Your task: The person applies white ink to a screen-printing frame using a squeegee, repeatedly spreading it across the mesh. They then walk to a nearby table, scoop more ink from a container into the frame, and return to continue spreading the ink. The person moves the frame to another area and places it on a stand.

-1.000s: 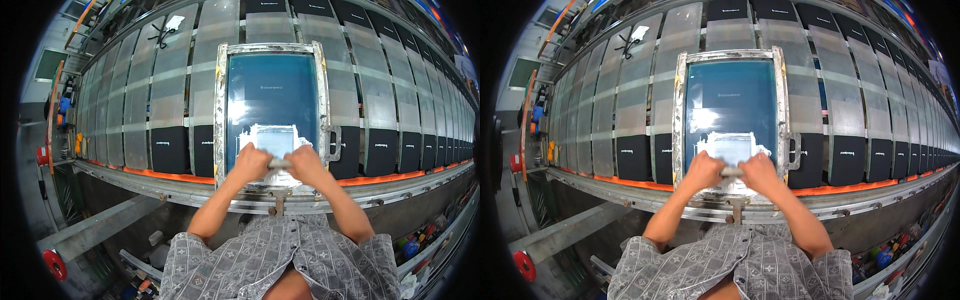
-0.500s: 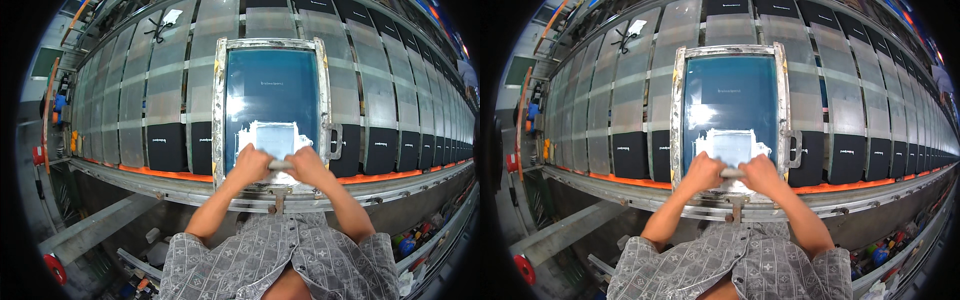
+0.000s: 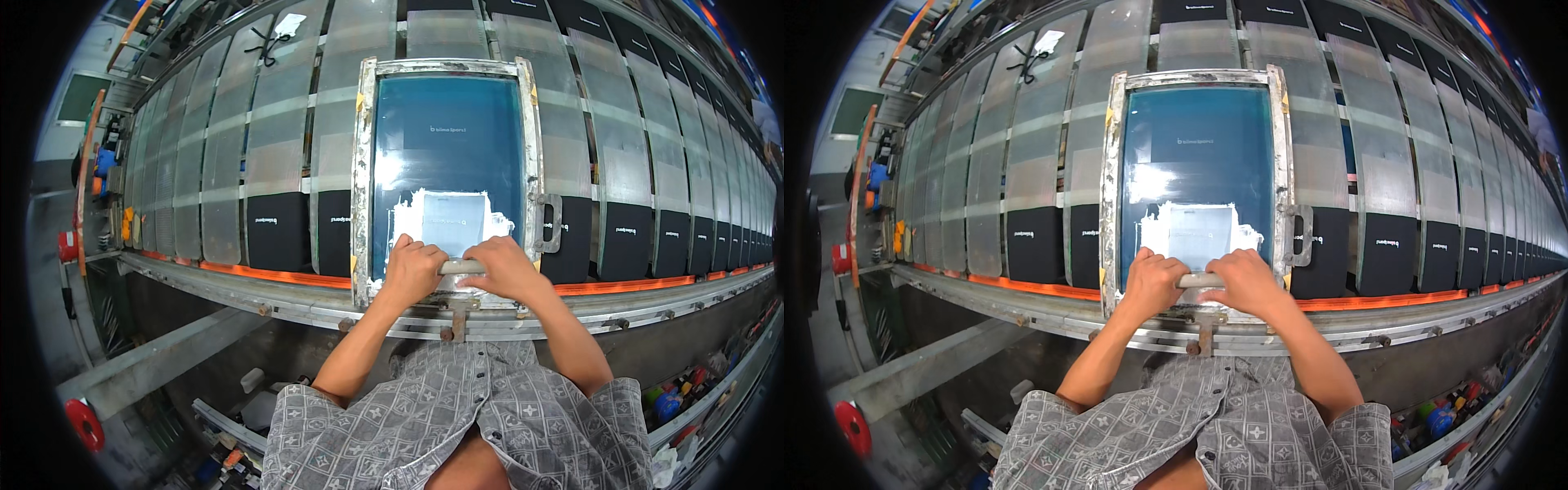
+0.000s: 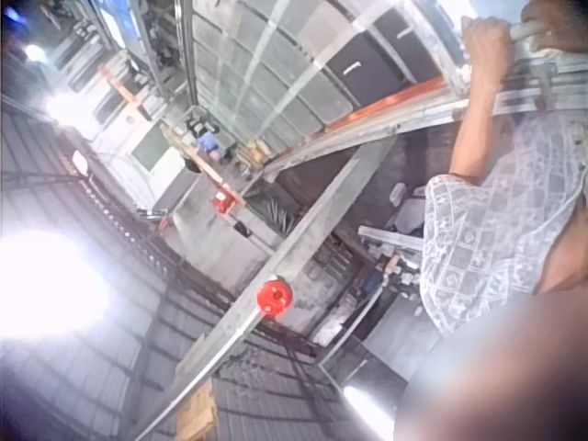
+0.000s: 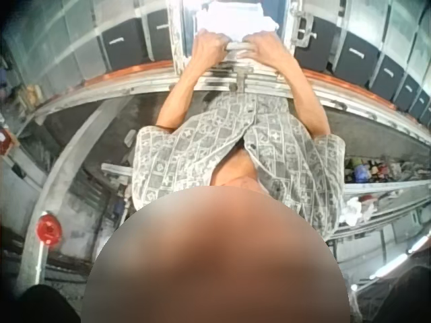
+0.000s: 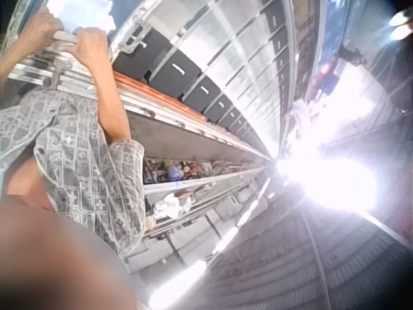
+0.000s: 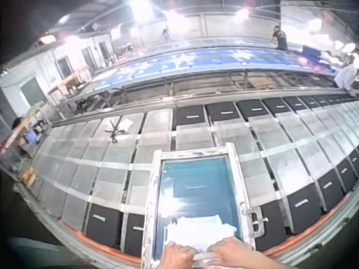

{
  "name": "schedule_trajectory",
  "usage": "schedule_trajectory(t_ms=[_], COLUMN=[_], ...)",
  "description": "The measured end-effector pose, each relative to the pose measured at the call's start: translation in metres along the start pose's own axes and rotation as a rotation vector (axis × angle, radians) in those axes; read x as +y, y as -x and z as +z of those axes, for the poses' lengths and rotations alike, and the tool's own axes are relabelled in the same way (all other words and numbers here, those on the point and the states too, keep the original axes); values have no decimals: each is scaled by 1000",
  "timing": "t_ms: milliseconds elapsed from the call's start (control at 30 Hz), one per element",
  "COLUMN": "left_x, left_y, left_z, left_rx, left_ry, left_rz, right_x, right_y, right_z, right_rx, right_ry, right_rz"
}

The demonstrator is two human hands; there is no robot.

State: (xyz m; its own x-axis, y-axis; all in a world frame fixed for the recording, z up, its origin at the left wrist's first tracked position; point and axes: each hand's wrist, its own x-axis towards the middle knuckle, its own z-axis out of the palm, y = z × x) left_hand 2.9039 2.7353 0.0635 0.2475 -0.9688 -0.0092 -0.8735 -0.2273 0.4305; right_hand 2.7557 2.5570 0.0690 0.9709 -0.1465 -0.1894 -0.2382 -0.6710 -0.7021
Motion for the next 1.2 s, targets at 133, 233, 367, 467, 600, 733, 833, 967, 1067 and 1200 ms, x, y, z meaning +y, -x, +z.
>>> schedule_trajectory(t_ms=[133, 233, 367, 467, 600, 733, 833, 967, 1067, 1200], left_x=[11, 11, 10, 1, -60, -122, -144, -151, -151, -161], left_y=[10, 11, 32, 43, 78, 107, 114, 119, 124, 122], left_z=[-5, -1, -1, -15, -46, -79, -93, -95, -88, -83], left_rx=[129, 98, 136, 234, 191, 156, 105, 95, 115, -48], left_ry=[-31, -87, -25, 52, -48, -56, -40, -42, -35, -31], left_rz=[12, 6, -20, -20, -62, -37, -30, -29, -31, -41], right_x=[52, 113, 130, 82, 38, 17, -11, -27, -26, -16], right_y=[5, 3, 0, -10, -52, -101, -112, -119, -119, -128], right_z=[-36, -30, -24, -37, 21, 73, 78, 82, 82, 87], right_rx=[707, 802, 844, 881, 971, 948, 954, 1002, 1010, 929], right_ry=[19, -335, -307, -293, -330, -488, -451, -348, -326, -314], right_rz=[231, 812, 649, 603, 531, 480, 488, 451, 443, 591])
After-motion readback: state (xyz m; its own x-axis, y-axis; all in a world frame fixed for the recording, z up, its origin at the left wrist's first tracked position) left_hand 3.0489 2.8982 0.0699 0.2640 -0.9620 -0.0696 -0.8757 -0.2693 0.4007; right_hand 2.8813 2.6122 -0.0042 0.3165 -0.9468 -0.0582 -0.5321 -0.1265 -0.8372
